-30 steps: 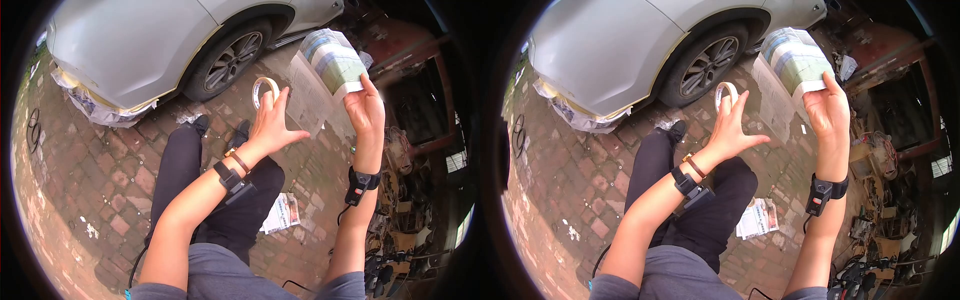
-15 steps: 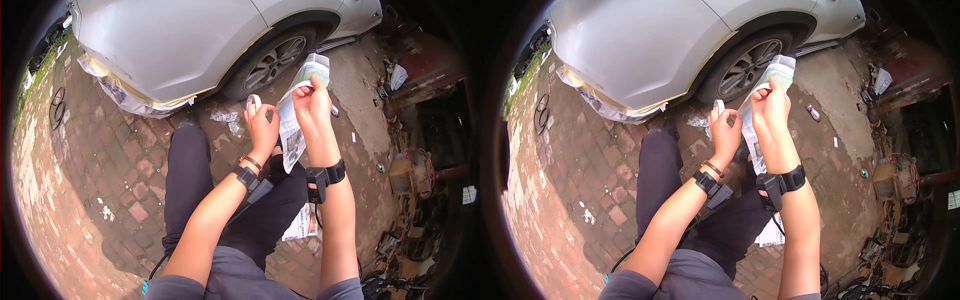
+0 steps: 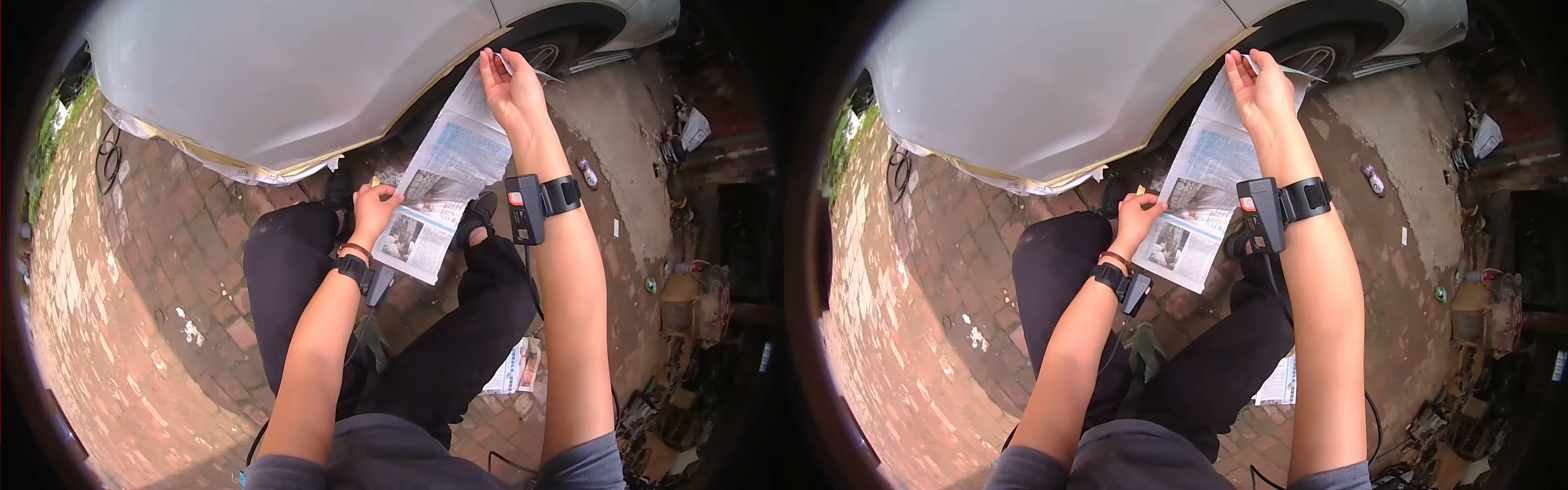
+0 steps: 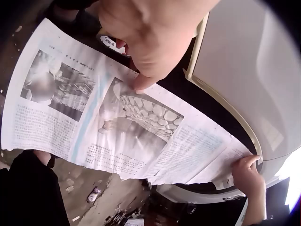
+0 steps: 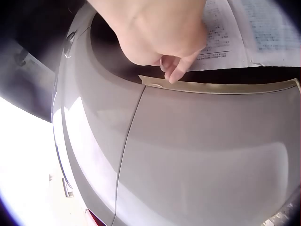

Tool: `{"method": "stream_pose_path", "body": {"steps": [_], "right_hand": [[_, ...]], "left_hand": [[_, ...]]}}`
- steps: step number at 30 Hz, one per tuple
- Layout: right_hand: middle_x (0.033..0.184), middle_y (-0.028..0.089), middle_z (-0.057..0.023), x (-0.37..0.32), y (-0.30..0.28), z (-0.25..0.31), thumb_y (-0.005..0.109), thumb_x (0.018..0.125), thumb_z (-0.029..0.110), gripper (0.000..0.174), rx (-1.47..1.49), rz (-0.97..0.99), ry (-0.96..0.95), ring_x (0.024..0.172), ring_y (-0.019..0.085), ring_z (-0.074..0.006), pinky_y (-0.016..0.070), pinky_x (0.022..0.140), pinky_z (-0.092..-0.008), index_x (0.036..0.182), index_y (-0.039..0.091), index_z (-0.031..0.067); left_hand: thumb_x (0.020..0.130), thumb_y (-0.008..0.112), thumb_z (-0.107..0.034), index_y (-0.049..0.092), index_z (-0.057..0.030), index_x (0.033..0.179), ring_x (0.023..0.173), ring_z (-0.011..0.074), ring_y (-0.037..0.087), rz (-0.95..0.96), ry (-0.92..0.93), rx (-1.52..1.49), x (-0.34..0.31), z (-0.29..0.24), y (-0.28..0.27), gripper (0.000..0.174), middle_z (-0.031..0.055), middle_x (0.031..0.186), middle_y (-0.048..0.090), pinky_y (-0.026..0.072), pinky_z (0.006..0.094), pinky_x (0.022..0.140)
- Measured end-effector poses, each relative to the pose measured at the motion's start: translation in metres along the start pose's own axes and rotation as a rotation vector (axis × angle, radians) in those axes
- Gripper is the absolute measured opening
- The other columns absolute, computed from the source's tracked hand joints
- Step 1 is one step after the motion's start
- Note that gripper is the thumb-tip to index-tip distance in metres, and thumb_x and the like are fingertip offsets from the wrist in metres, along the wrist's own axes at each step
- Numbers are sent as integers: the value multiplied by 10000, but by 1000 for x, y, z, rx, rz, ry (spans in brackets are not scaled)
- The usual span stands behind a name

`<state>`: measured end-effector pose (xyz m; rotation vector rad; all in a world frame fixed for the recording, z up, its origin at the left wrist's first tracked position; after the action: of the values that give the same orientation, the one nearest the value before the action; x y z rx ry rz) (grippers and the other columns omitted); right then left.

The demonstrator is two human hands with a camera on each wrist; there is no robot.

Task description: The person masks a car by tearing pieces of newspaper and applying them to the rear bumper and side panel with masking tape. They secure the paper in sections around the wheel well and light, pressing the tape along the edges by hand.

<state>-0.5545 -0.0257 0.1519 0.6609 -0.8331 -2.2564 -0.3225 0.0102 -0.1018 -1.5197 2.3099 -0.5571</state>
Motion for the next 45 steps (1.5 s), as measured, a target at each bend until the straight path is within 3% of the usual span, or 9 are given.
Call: {"method": "stream_pose_path", "body": {"steps": [5, 11, 12, 13, 15, 20, 29, 34, 45], "right_hand": [[1005, 521, -167, 20, -11, 1, 595, 924, 44, 185, 16, 27, 16, 907, 603, -242, 619, 820, -358, 1007, 495, -88], [930, 581, -113, 6, -13, 9, 620, 931, 29, 110, 168, 372, -51, 891, 622, -202, 593, 807, -296, 954, 546, -48], [912, 686, -85, 13, -12, 3, 631, 939, 101, 106, 159, 314, -72, 825, 678, -185, 578, 765, -288, 960, 636, -2], [912, 686, -85, 14, -15, 0, 631, 939, 101, 106, 175, 300, -71, 825, 678, -185, 578, 765, -288, 960, 636, -2], [960, 675, -75, 14, -10, -3, 620, 943, 86, 80, 110, 425, -93, 934, 655, -180, 564, 892, -304, 975, 632, 13], [933, 673, -83, 23, -14, -5, 617, 947, 96, 82, 167, 437, -96, 916, 654, -182, 554, 885, -308, 933, 634, 16], [920, 670, -93, 31, -30, -10, 588, 967, 94, 112, 222, 309, -50, 897, 669, -196, 577, 863, -313, 937, 622, -8], [918, 667, -72, 22, -25, -13, 594, 973, 124, 104, 166, 299, -68, 891, 663, -178, 565, 849, -313, 957, 622, 26], [947, 667, -62, 9, -24, -9, 617, 963, 130, 93, 68, 352, -75, 929, 652, -165, 553, 860, -308, 973, 632, 39]], "left_hand": [[803, 799, -255, 761, -96, 915, 896, 265, 520, -214, -80, -144, 15, 21, -3, 198, 76, 893, 589, 405, 385, 846], [848, 780, -272, 767, -114, 959, 880, 208, 482, -445, -71, 40, 13, 26, -19, 193, 33, 912, 567, 407, 351, 840], [850, 769, -243, 776, -151, 936, 1027, 296, 485, -434, -167, 45, 13, 28, -21, 125, 85, 1014, 589, 381, 385, 958], [850, 769, -243, 776, -151, 936, 1027, 296, 485, -425, -165, 63, 14, 32, -21, 125, 85, 1014, 589, 381, 385, 958], [855, 766, -239, 783, -164, 946, 1068, 320, 478, -626, -272, 83, 15, 38, -25, 119, 112, 1082, 579, 361, 400, 990], [834, 784, -260, 784, -97, 967, 1127, 343, 463, -675, -366, -166, 37, 86, -30, 210, 131, 1120, 566, 347, 450, 1017], [793, 808, -228, 790, -54, 902, 967, 281, 580, -614, -322, -82, 41, 101, -51, 207, 125, 970, 636, 444, 400, 930], [819, 775, -71, 779, -3, 880, 800, 157, 642, -544, -308, -264, 34, 95, -47, 92, 85, 870, 736, 510, 303, 797], [863, 734, -38, 747, 7, 884, 829, 119, 622, -311, -404, -461, 16, 81, -41, 52, 30, 884, 706, 485, 268, 810]]}}
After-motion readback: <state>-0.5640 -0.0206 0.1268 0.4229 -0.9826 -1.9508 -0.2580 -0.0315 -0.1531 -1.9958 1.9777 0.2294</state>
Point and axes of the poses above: each hand's wrist, its own x-axis towards the middle knuckle, its own y-axis out of the palm, z = x × y, the point moved 2 cm from there along x, towards the middle knuckle
